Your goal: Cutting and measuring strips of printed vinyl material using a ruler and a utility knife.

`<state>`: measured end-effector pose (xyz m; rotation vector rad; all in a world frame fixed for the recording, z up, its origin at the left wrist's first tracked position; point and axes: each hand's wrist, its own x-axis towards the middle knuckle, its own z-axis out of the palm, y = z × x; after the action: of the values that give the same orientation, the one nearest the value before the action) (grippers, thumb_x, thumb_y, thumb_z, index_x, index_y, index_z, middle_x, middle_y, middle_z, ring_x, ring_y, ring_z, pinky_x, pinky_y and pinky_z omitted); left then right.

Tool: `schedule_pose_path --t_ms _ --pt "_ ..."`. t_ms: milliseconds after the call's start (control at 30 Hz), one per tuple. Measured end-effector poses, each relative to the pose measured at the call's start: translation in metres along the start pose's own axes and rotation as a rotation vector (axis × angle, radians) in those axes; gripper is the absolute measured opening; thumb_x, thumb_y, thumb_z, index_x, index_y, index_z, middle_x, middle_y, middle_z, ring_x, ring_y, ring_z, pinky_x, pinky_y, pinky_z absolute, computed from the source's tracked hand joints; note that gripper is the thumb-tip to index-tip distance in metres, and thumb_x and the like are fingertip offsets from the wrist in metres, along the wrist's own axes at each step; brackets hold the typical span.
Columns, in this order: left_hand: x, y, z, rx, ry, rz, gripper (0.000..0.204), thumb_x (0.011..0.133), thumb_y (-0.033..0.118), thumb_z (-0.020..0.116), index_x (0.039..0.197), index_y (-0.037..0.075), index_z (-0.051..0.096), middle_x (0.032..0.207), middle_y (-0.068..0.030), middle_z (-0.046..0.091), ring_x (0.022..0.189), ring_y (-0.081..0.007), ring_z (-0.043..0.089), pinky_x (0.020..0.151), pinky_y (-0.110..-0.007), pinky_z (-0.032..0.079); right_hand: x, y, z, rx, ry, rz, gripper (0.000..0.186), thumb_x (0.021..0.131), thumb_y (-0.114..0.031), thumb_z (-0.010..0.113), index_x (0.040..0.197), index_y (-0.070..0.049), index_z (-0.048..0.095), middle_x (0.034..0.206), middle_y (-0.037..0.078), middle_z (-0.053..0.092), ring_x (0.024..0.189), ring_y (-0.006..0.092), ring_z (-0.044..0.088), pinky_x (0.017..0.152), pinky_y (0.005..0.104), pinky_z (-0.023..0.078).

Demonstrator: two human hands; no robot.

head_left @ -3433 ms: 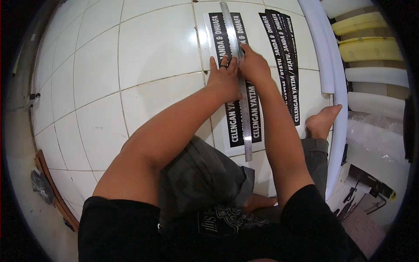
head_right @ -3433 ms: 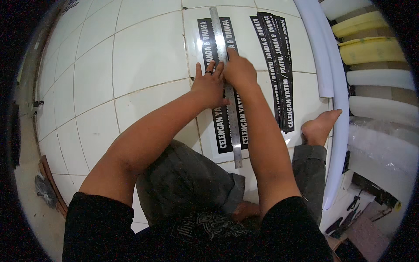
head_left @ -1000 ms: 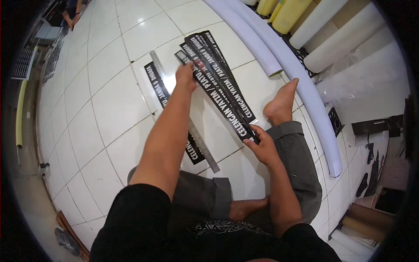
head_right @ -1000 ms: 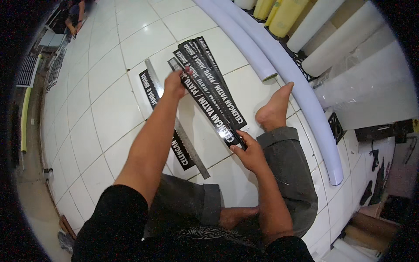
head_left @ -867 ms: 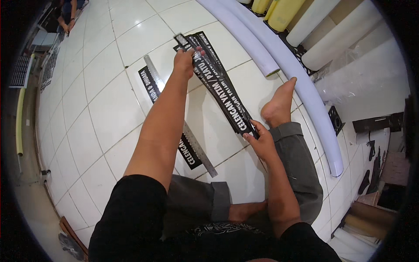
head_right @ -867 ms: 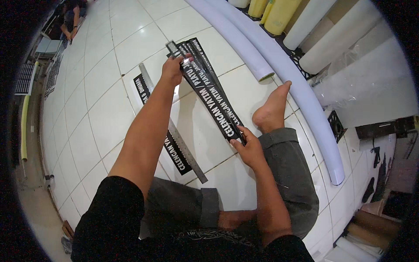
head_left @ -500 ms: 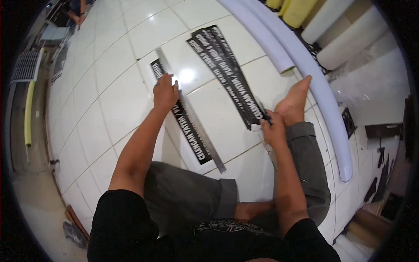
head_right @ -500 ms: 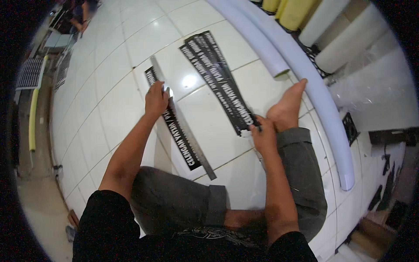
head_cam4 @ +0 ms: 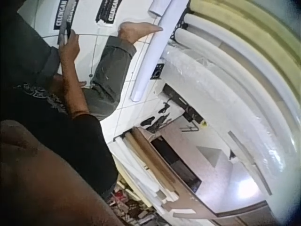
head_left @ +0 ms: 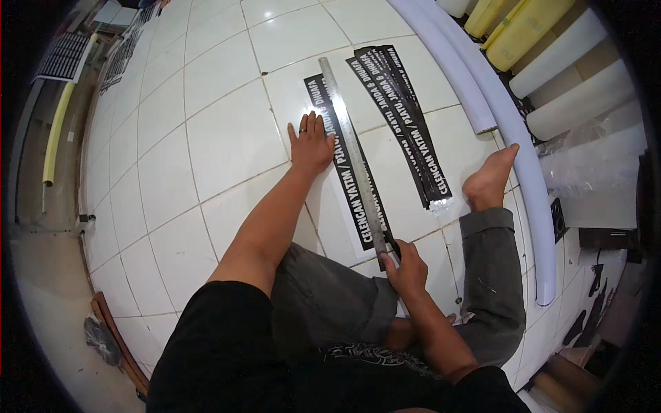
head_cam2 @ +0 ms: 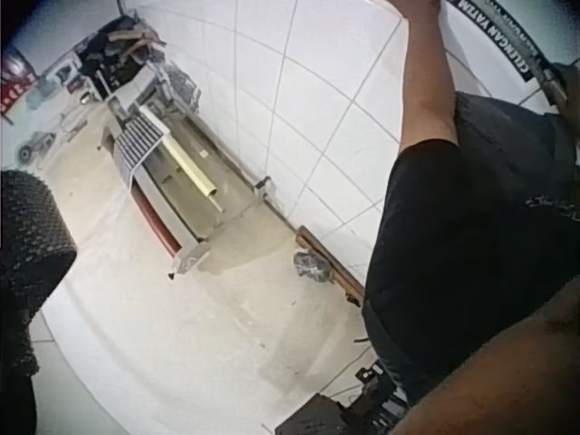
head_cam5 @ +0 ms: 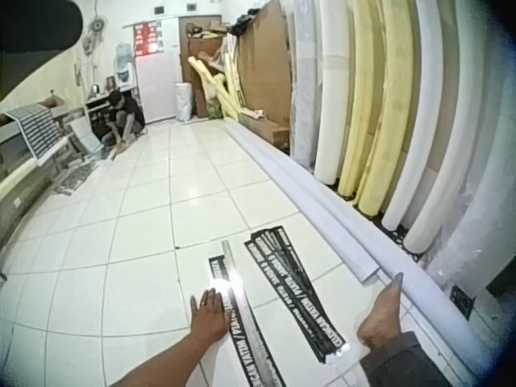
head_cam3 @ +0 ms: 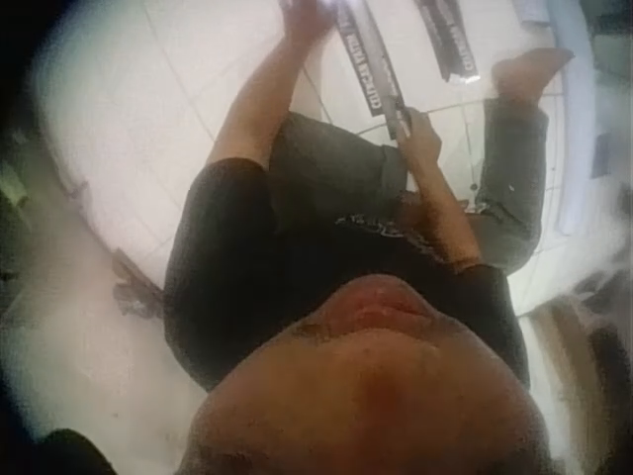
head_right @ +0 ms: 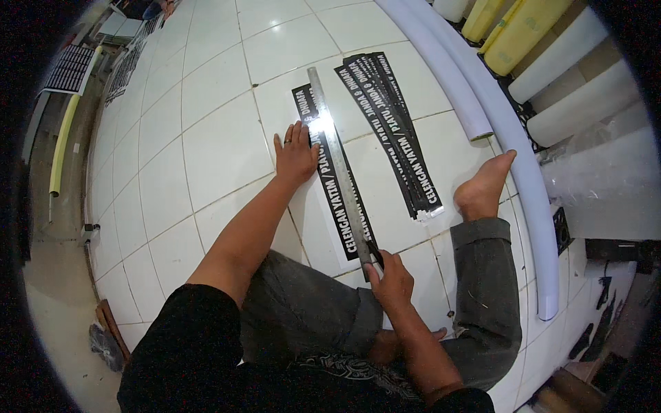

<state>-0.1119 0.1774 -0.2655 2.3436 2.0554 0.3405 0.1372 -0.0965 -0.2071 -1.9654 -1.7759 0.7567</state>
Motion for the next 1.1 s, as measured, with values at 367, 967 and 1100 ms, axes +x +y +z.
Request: schedule_pose_path --t_ms 367,967,1100 --pt "0.003 0.006 0.001 -0.008 -0.058 -0.034 0.067 0.103 0.037 0.038 0.156 -0.001 0.027 0.164 -0.0162 0.029 0.153 -0.0288 0.026 0.123 -0.055 0.014 -0.007 -0.002 0.015 -0.106 0.006 -0.113 0.039 0.085 -0.015 0.076 0.120 -0.005 0.065 0.093 0.014 0.064 0.079 0.0348 0.067 0.067 0.0425 0.055" --pt "0.012 -0.005 0.003 0.095 -0.027 0.010 0.066 0.103 0.048 0.037 0.156 0.008 0.035 0.163 -0.0101 0.035 0.149 -0.0281 0.031 0.115 -0.057 0.019 -0.003 -0.005 0.022 -0.066 -0.004 -0.110 0.042 0.087 -0.022 0.075 0.127 -0.011 0.066 0.090 0.010 0.061 0.078 0.0305 0.066 0.067 0.0418 0.054" --pt "0.012 -0.003 0.005 0.066 -0.015 0.030 0.064 0.103 0.044 0.037 0.156 0.009 0.036 0.162 -0.0094 0.036 0.148 -0.0289 0.032 0.114 -0.056 0.019 -0.005 -0.002 0.022 -0.070 -0.019 -0.117 0.043 0.087 -0.023 0.076 0.128 -0.012 0.067 0.088 0.009 0.061 0.075 0.0298 0.066 0.065 0.0413 0.054"
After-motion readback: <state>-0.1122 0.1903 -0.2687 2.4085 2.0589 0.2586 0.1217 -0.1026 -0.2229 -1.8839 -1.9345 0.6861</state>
